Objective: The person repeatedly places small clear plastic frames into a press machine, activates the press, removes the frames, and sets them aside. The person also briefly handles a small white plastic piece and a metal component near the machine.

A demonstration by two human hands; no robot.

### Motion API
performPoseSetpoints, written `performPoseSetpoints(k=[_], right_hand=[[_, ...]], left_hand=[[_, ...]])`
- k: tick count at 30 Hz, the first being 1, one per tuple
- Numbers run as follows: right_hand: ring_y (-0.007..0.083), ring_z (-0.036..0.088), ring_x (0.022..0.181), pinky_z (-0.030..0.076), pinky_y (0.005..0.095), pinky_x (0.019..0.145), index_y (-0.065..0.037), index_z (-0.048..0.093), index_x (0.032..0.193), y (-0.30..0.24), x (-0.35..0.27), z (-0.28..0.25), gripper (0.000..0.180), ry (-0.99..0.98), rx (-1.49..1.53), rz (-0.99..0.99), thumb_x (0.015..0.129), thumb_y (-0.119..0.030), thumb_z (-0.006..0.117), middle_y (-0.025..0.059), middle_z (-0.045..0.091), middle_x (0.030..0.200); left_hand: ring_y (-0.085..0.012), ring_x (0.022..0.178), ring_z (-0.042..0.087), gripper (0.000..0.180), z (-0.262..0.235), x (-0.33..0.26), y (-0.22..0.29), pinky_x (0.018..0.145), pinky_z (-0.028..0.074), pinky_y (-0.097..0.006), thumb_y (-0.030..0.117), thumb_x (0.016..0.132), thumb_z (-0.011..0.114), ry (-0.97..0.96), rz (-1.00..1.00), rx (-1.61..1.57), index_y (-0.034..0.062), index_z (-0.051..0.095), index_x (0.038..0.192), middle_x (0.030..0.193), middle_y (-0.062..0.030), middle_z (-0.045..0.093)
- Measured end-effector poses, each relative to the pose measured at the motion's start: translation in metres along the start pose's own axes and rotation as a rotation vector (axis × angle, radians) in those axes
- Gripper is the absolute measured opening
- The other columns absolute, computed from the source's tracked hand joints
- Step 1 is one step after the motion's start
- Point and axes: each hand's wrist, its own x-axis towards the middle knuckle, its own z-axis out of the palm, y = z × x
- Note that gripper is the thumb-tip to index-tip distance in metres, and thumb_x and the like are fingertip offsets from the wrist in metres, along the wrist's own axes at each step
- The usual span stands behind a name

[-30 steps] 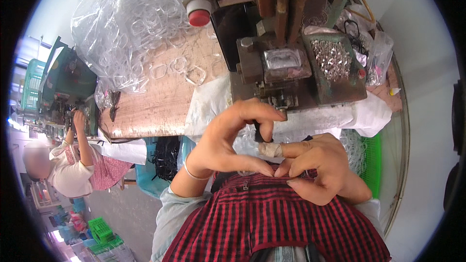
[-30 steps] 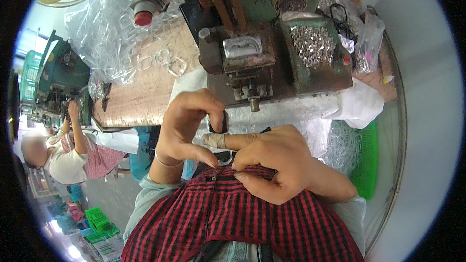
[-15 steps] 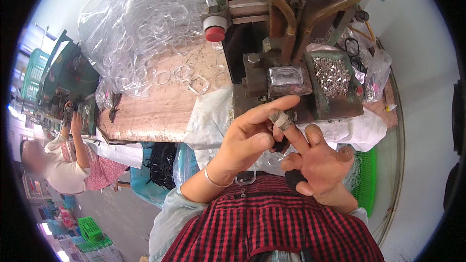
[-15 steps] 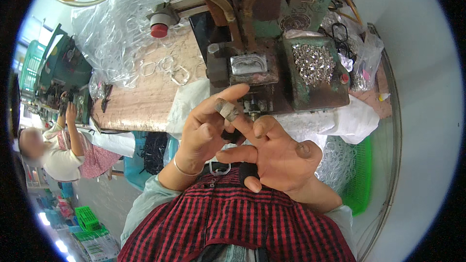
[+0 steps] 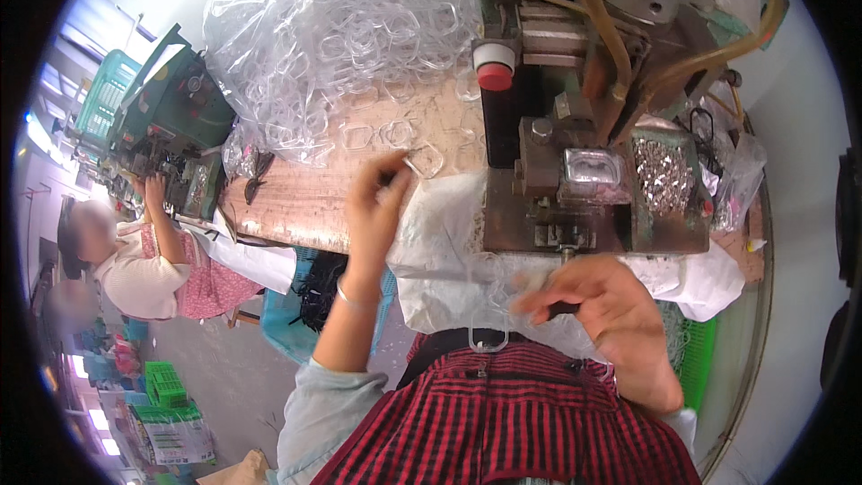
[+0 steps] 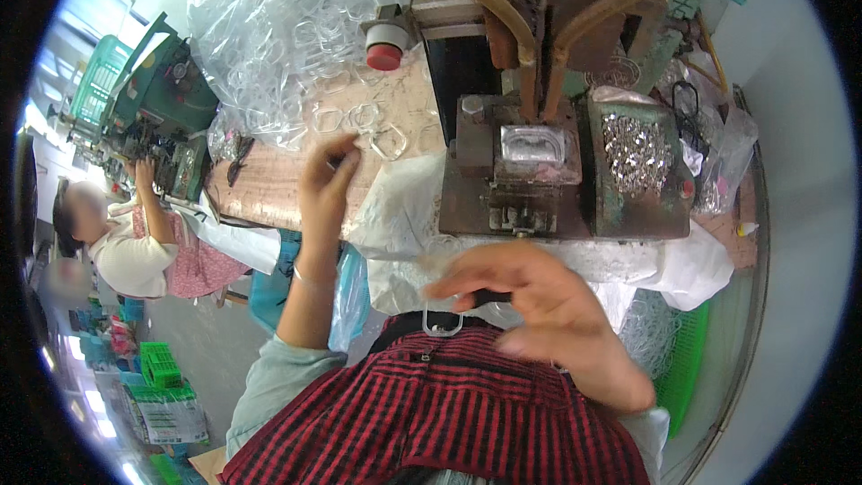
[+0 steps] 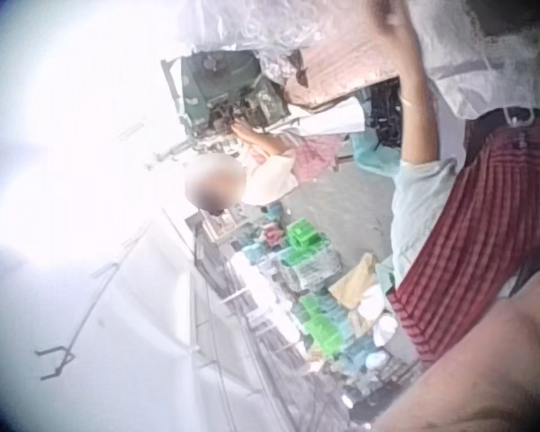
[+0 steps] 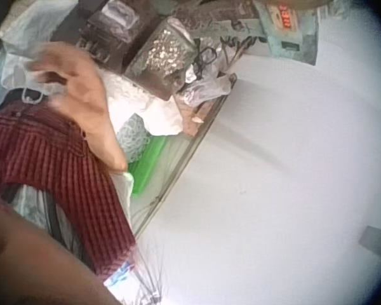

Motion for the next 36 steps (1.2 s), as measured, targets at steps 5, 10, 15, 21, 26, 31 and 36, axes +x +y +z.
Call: performPoseSetpoints(k=[5,10,15,21,26,31,36], right_hand=[[0.0276,0.070,0.096,0.054,0.0393,0.083,-0.005,0.065,0.118,-0.006,0.031,0.034,0.032,-0.355,-0.588,-0.038,0.088,-0.013,0.069,0.0126,0.071,0.102],[0.0304,0.068,0.079,0.053,0.0406,0.073,-0.005,0.069,0.097,0.016,-0.016,-0.030,0.015,0.756,-1.266,-0.375,0.082,-0.004,0.070,0.0116,0.070,0.090],[0.0329,0.065,0.086,0.052,0.0419,0.079,-0.005,0.069,0.090,-0.011,-0.060,-0.117,0.013,1.077,-1.753,-0.138,0.077,-0.006,0.073,0.0116,0.067,0.090],[0.0358,0.061,0.094,0.050,0.0445,0.085,-0.005,0.069,0.088,-0.002,-0.040,-0.139,0.013,1.030,-1.953,-0.072,0.076,-0.009,0.074,0.0133,0.066,0.092],[0.0359,0.063,0.091,0.051,0.0471,0.079,-0.006,0.066,0.090,0.001,-0.025,-0.137,0.010,1.055,-1.996,-0.111,0.080,-0.008,0.069,0.0146,0.067,0.091],[0.0377,0.066,0.087,0.052,0.0446,0.078,-0.003,0.067,0.094,-0.001,-0.023,-0.133,0.008,1.167,-1.595,-0.263,0.086,-0.003,0.067,0.0179,0.070,0.093],[0.0277,0.069,0.086,0.053,0.0353,0.079,-0.002,0.070,0.100,-0.018,-0.023,-0.159,0.013,1.178,-1.451,-0.320,0.087,-0.002,0.068,0.0146,0.072,0.094]], left_hand=[[-0.0414,0.125,0.050,0.022,0.007,0.071,-0.055,0.103,0.044,-0.046,0.011,0.078,0.074,-0.125,0.486,0.877,0.0084,0.073,0.100,0.133,-0.0193,0.059],[-0.0392,0.121,0.058,0.014,0.017,0.085,-0.110,0.103,0.045,-0.043,0.001,0.084,0.066,-0.081,0.419,0.611,0.0023,0.068,0.098,0.128,-0.0174,0.066],[-0.0162,0.083,0.063,0.016,0.022,0.092,-0.089,0.078,0.050,-0.030,0.016,0.102,0.057,0.223,0.115,0.295,0.0004,0.063,0.101,0.088,-0.0082,0.066],[-0.0166,0.082,0.060,0.020,0.058,0.026,0.023,0.076,0.049,-0.027,0.017,0.102,0.054,0.429,0.101,-0.200,-0.0007,0.062,0.098,0.083,-0.0071,0.061],[-0.0230,0.090,0.061,0.017,0.069,-0.019,0.097,0.089,0.050,-0.039,0.011,0.091,0.058,-0.110,0.759,-0.168,0.0105,0.075,0.096,0.104,-0.0108,0.072],[-0.0220,0.098,0.053,0.030,0.105,-0.012,0.101,0.101,0.049,-0.047,0.010,0.070,0.076,-0.432,0.955,0.058,0.0196,0.078,0.098,0.118,0.0054,0.070],[-0.0221,0.090,0.055,0.034,0.095,-0.005,0.118,0.103,0.048,-0.045,0.009,0.068,0.076,-0.556,0.948,0.146,0.0172,0.077,0.101,0.117,0.0043,0.069]])
